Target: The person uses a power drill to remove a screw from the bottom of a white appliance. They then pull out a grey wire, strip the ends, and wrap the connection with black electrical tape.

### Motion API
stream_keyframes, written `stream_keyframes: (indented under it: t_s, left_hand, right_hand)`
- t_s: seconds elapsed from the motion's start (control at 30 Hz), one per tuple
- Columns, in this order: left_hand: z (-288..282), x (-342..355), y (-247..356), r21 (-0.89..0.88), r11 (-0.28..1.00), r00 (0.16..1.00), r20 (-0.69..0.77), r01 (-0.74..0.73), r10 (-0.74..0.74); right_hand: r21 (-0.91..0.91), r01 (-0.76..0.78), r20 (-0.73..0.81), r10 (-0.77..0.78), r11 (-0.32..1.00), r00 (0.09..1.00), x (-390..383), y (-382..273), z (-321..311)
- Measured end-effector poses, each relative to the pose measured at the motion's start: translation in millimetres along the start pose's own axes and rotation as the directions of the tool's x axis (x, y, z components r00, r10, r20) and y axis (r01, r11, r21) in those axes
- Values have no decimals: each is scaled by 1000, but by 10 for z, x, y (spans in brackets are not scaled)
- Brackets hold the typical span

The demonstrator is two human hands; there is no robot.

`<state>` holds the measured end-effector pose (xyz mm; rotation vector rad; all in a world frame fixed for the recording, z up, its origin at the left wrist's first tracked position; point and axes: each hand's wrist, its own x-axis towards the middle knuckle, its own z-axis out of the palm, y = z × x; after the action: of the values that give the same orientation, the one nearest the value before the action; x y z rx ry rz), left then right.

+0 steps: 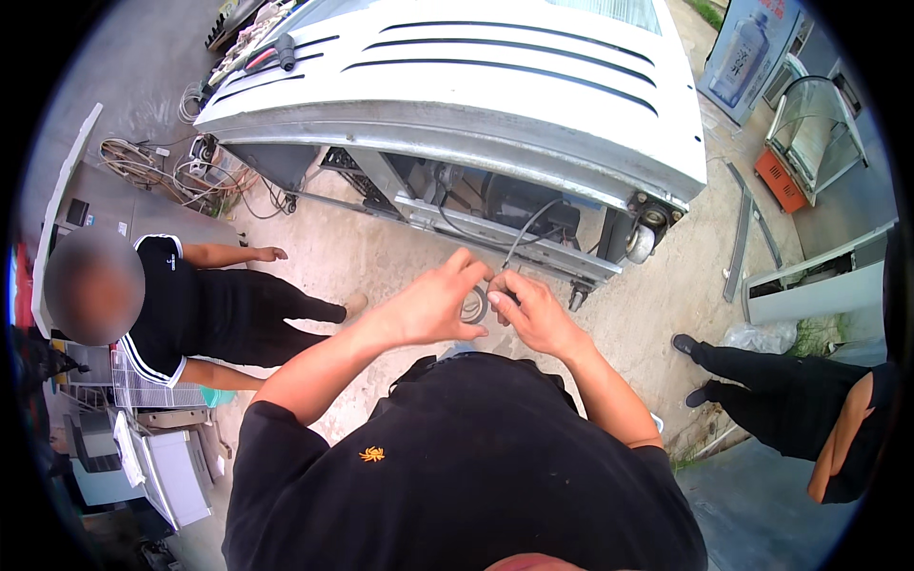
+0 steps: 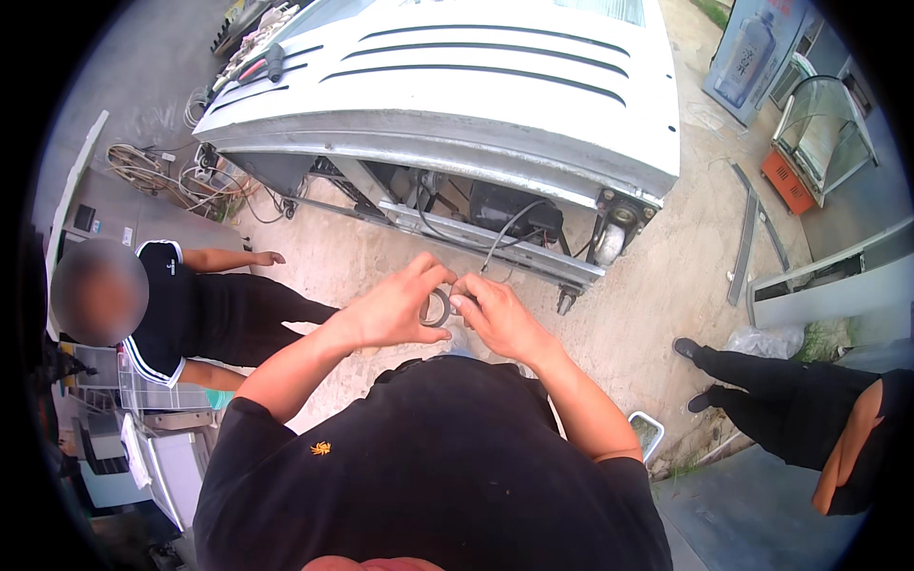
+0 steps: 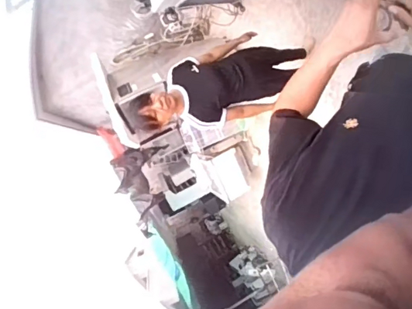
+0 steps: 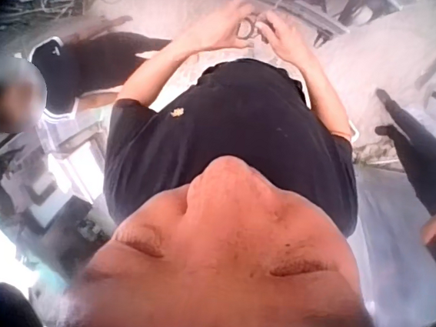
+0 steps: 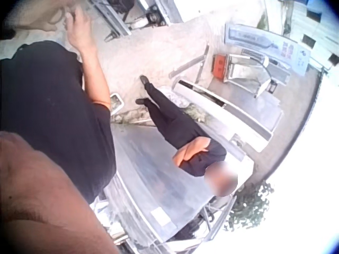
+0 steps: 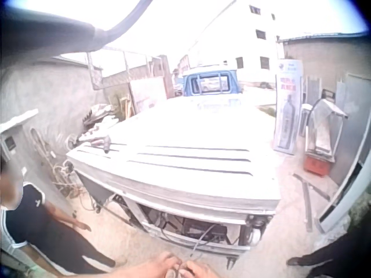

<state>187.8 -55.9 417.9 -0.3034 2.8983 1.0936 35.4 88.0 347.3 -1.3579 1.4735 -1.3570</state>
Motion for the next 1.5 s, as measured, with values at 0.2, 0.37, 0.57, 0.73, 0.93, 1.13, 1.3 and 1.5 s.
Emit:
stream_keyframes:
  t_s: [0.2, 0.37, 0.57, 0.73, 0.93, 1.13, 1.3, 1.5]
  left_hand:
    - [33, -13, 71, 345, 937, 997, 68, -45, 23]
    - [-509, 76, -706, 509, 798, 946, -193, 323, -260]
    - [-1770, 578, -252, 189, 957, 688, -726, 222, -16]
    - [-2242, 1159, -1032, 501, 799, 702, -697, 332, 145]
    - [-2178, 1394, -1243, 427, 834, 723, -689, 349, 50]
    - [-925, 769, -709, 323, 946, 286, -908, 7, 307]
    - [1315, 674, -1470, -351, 910, 839, -406, 222, -362]
    - [1853, 803, -1751, -588, 758, 871, -174, 283, -460]
  right_hand:
    - [-238, 258, 140, -229, 936, 963, 0, -201, -90]
    - [228, 381, 490, -444, 896, 751, -234, -775, -2]
    - [317, 44, -69, -23, 947, 997, -127, 39, -387]
    - [320, -82, -10, 90, 944, 996, -405, 169, -201]
    - [506, -193, -256, 360, 841, 897, -857, 931, -60]
    - [599, -268, -316, 530, 755, 787, -1261, 1308, 46]
    - [571, -291, -336, 542, 768, 770, -1168, 1220, -45]
    - [548, -305, -266, 508, 779, 819, -848, 1309, -108]
